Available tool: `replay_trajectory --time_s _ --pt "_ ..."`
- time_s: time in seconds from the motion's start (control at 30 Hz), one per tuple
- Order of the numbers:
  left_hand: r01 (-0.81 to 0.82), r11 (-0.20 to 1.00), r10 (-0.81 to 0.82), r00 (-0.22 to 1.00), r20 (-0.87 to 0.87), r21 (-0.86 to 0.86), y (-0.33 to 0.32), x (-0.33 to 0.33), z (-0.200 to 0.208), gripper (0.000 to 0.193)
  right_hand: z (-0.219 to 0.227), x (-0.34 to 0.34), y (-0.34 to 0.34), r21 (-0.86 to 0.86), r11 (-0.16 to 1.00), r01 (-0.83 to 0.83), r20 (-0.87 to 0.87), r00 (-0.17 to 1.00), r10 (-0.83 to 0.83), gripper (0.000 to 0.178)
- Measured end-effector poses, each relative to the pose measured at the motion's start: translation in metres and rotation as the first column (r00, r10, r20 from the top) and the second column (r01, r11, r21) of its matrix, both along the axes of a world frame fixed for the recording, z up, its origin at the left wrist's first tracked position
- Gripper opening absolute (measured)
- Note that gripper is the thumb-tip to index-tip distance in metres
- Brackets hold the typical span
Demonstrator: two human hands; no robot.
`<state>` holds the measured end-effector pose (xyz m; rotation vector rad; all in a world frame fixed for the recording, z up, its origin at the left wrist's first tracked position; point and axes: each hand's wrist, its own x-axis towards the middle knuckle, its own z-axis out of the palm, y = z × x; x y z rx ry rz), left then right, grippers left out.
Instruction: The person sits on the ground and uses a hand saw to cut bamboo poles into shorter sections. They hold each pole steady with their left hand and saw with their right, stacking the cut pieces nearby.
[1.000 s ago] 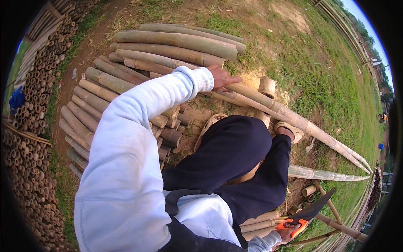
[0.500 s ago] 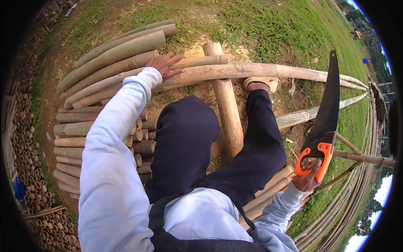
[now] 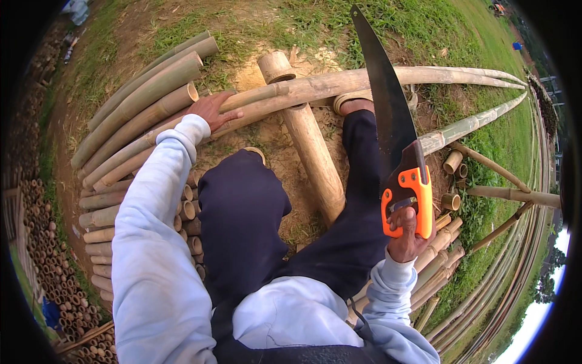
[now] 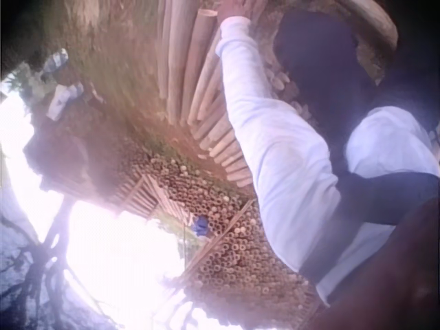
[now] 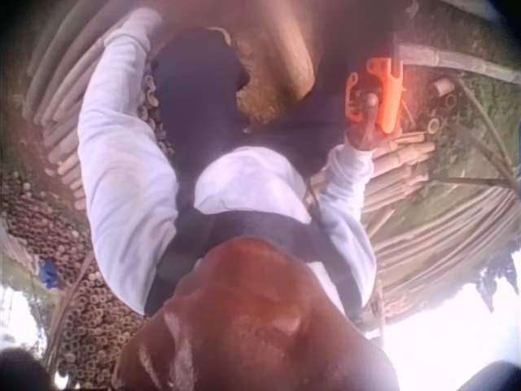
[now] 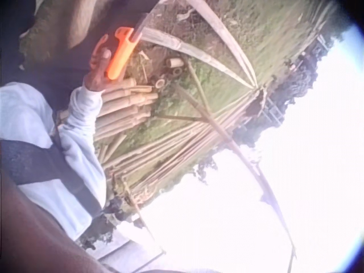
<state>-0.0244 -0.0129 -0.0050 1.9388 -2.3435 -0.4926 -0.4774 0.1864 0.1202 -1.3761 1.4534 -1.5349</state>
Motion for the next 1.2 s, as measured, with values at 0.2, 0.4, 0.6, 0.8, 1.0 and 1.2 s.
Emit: replay_trajectory --time_s 0.2,0.4,0.6,0.8,1.0,1.2 --pt "0.105 0.989 -0.12 0.98 0.156 0.101 -0.038 -0.043 0.012 0.106 0.002 0.01 0.004 0.044 0.999 -0.019 0.014 1.0 0.019 0.039" --pt "-0.053 0.947 0.006 0.989 0.148 0.317 -0.063 -0.06 0.007 0.09 0.009 0.011 0.015 0.055 0.998 0.033 -0.061 0.998 -0.03 0.039" --pt "-0.026 0.97 -0.007 0.991 0.132 0.244 -0.054 -0.057 0.009 0.077 0.009 0.017 0.014 0.071 0.997 -0.012 -0.072 0.997 0.017 0.034" --pt "0.013 0.977 -0.031 0.996 0.083 0.213 -0.035 -0.023 0.014 0.074 0.008 0.035 0.019 0.137 0.988 -0.078 -0.004 0.997 0.08 0.035" --pt "-0.019 0.98 -0.004 0.993 0.114 0.2 -0.021 0.013 0.006 0.096 0.002 0.067 0.015 0.215 0.959 -0.187 0.071 0.982 0.175 0.035" --pt "-0.044 0.987 0.055 0.996 -0.064 0.157 -0.018 0.006 0.006 0.083 -0.024 0.097 0.011 0.296 0.916 -0.271 0.145 0.961 0.237 0.028"
